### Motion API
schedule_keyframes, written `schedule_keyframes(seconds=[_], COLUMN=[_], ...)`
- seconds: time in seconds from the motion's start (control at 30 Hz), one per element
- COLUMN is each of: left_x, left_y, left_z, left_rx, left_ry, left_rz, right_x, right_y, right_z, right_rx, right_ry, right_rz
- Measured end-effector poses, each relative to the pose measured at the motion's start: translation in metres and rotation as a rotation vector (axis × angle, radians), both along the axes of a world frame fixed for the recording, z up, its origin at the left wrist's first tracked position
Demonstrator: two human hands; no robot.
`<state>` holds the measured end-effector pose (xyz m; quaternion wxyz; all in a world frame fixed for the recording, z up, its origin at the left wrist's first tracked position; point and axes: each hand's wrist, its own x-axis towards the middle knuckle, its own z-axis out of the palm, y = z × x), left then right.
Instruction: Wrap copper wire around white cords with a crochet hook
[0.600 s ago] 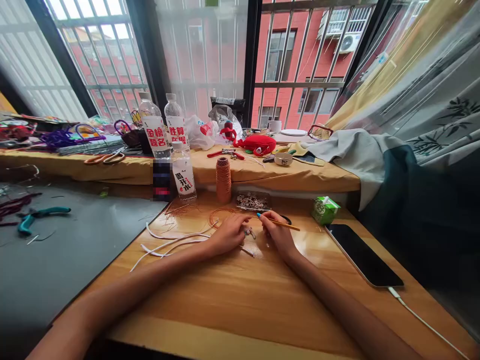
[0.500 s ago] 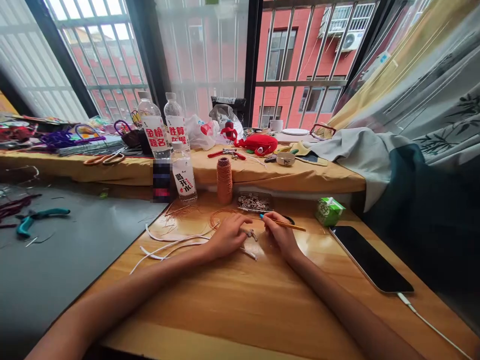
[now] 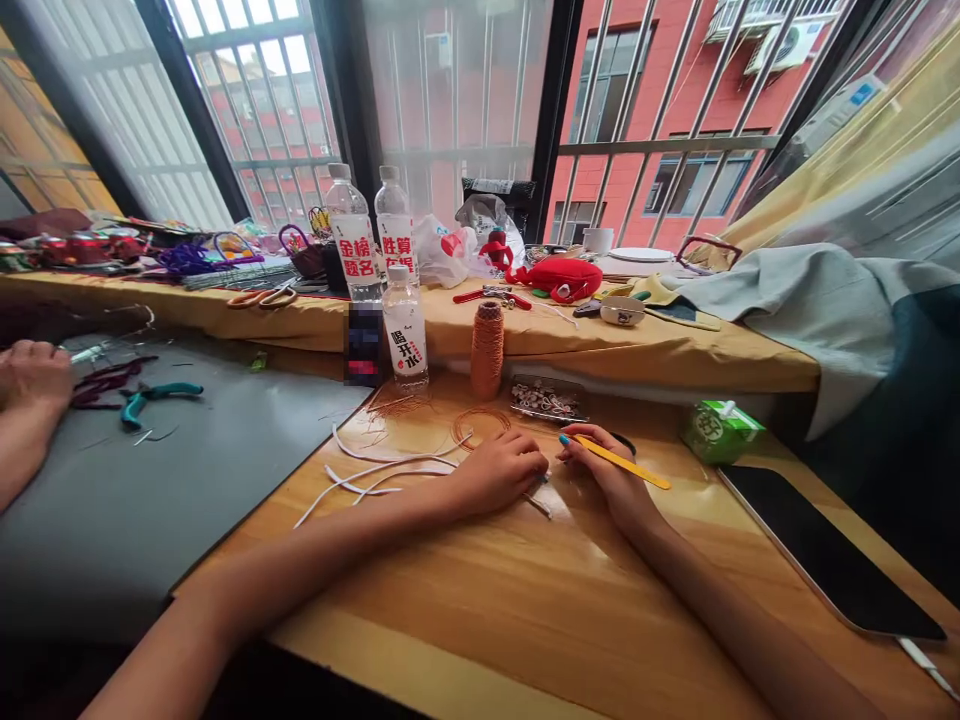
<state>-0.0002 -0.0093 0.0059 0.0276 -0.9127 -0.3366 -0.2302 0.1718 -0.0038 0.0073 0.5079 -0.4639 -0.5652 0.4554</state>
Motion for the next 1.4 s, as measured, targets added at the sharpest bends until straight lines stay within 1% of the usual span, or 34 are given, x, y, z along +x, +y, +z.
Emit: schedule_keyframes(seconds=[0.1, 0.23, 0.33, 0.43, 0.53, 0.73, 1.03, 1.13, 1.4], left_x=[-0.001, -0.003, -0.003, -0.004, -0.004, -0.004, -0.003, -0.003, -0.001], left_y=[0.002, 0.004, 0.004, 0.004, 0.004, 0.006, 0.006, 0.006, 0.006], left_z=[-0.002, -0.004, -0.004, -0.003, -0.001, -0.001, -0.004, -0.003, -0.004], left_rx=[-0.003, 0.010, 0.015, 0.007, -0.006, -0.061, -0.077, -0.076, -0.113], left_ry=[0.002, -0.001, -0.006, -0.017, -0.031, -0.074, -0.115, -0.128, -0.144], left_rz=[-0.013, -0.033, -0.034, -0.037, -0.029, -0.034, -0.049, -0.054, -0.064], right_x=[0.000, -0.001, -0.003, -0.004, -0.004, -0.006, -0.009, -0.009, -0.010], right_y=[-0.004, -0.006, -0.007, -0.006, -0.006, -0.007, -0.010, -0.010, -0.012], right_z=[0.004, 0.007, 0.007, 0.005, 0.003, -0.001, -0.002, -0.002, -0.002], right_rx=[-0.043, -0.095, -0.108, -0.100, -0.101, -0.091, -0.006, -0.006, 0.004], right_ry=[0.011, -0.039, -0.029, 0.025, 0.033, -0.035, -0.116, -0.144, -0.167], right_rz=[0.020, 0.047, 0.035, 0.005, 0.004, 0.064, 0.136, 0.164, 0.168])
